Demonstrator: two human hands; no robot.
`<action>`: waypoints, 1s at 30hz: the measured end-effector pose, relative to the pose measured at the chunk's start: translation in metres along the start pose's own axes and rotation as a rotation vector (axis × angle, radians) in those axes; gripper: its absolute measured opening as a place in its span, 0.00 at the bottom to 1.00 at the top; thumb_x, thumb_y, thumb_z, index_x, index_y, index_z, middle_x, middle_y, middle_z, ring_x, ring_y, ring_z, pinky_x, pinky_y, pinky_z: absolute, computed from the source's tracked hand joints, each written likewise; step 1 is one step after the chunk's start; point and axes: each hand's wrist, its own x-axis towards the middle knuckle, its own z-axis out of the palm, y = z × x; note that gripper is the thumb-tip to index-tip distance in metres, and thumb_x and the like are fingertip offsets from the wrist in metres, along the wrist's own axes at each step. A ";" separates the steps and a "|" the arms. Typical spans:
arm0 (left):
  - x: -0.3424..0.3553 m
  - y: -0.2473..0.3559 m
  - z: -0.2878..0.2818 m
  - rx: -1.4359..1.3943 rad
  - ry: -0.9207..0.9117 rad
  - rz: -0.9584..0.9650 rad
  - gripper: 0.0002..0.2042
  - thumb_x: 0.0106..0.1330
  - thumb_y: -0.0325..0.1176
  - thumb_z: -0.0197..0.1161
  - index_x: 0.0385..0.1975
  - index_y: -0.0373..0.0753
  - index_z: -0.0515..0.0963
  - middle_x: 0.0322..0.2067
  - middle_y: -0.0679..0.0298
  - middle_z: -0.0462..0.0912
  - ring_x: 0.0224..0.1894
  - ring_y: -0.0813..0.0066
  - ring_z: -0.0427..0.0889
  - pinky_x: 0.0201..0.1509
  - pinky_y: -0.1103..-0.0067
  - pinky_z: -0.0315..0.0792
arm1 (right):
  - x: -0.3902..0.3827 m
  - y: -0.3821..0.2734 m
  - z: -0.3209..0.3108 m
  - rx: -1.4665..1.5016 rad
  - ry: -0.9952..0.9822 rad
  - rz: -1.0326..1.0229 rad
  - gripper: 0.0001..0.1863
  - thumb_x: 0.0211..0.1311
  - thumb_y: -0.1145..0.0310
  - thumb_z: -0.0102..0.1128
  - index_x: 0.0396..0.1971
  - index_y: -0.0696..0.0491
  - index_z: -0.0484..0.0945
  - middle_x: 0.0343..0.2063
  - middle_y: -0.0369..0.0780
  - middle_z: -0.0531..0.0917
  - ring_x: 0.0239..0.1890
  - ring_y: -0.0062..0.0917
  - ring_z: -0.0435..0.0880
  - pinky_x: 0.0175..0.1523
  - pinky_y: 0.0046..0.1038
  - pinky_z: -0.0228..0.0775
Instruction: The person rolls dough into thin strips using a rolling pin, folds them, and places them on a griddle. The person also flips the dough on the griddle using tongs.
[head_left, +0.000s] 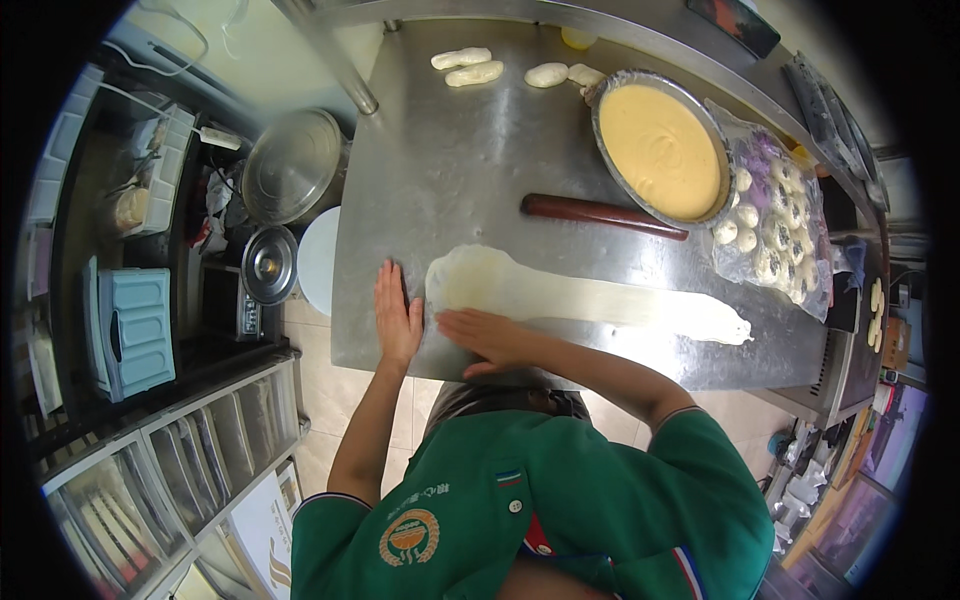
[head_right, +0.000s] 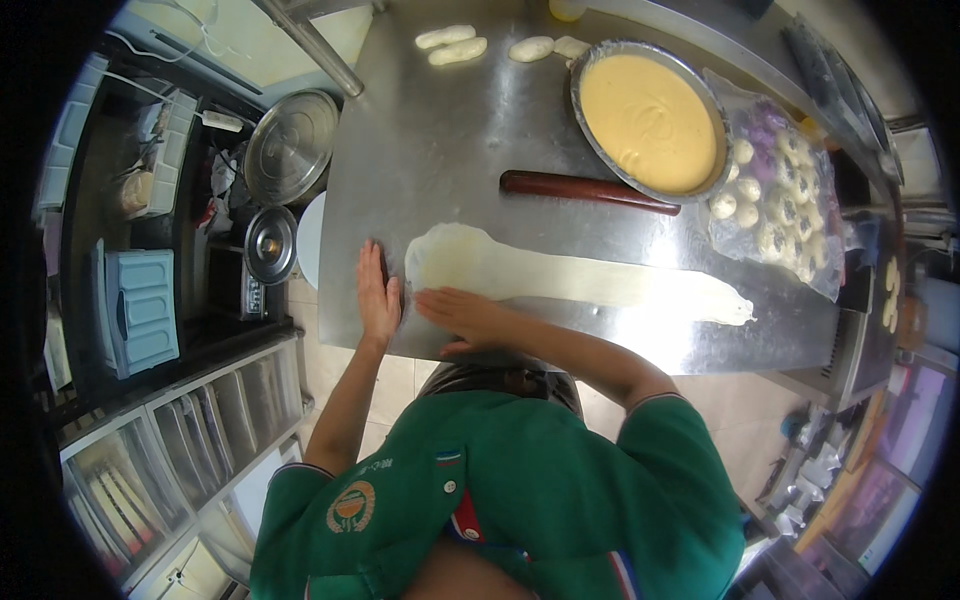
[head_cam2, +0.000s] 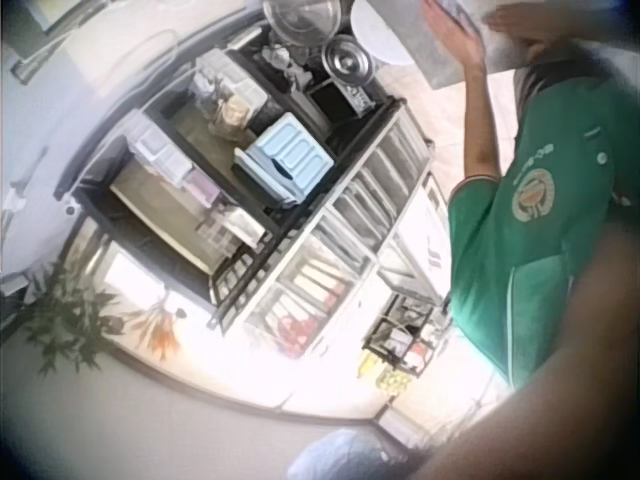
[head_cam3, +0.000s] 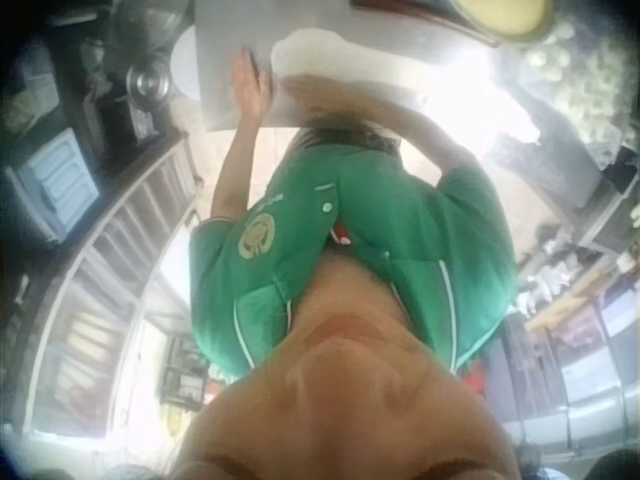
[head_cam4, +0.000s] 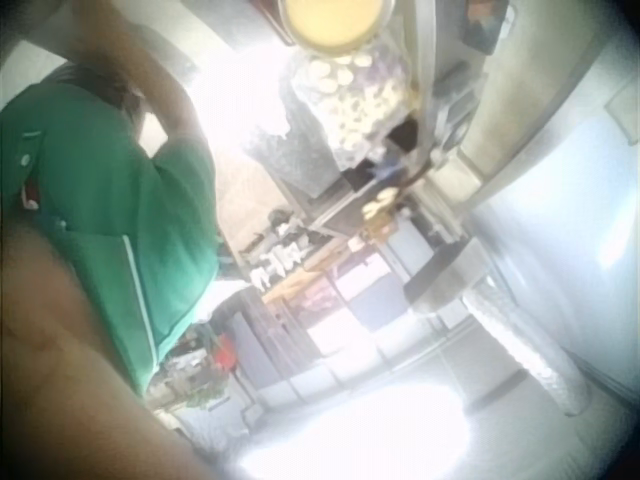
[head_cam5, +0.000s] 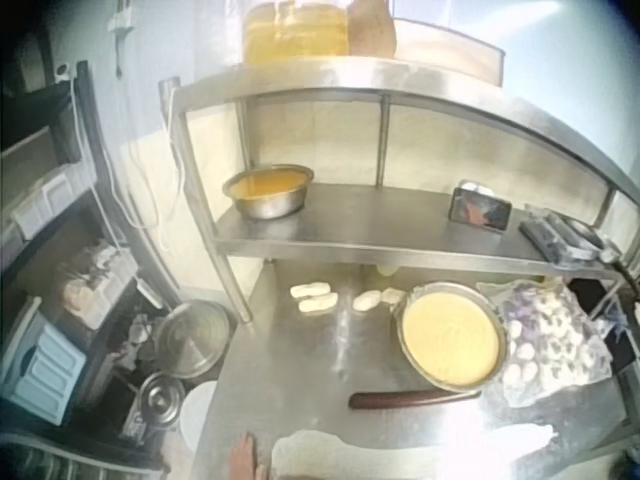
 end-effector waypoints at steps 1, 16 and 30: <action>0.000 -0.001 0.003 0.010 0.025 -0.018 0.35 0.64 0.34 0.58 0.71 0.35 0.55 0.71 0.50 0.56 0.74 0.53 0.53 0.76 0.59 0.44 | -0.012 0.005 -0.010 -0.079 0.035 0.140 0.49 0.58 0.43 0.62 0.70 0.61 0.53 0.72 0.50 0.54 0.74 0.40 0.52 0.76 0.42 0.42; -0.066 0.072 0.024 0.174 -0.612 0.513 0.45 0.57 0.51 0.68 0.71 0.39 0.55 0.73 0.57 0.53 0.75 0.57 0.51 0.75 0.53 0.44 | -0.160 0.078 -0.191 -0.619 0.824 0.733 0.20 0.58 0.67 0.66 0.48 0.60 0.78 0.45 0.50 0.82 0.45 0.46 0.81 0.49 0.39 0.75; 0.003 0.102 0.065 0.288 -0.364 0.297 0.40 0.64 0.48 0.62 0.73 0.40 0.52 0.74 0.59 0.51 0.76 0.60 0.49 0.77 0.57 0.36 | -0.171 0.037 -0.111 -0.239 0.563 0.320 0.18 0.57 0.67 0.64 0.46 0.60 0.77 0.47 0.48 0.80 0.48 0.43 0.79 0.55 0.38 0.72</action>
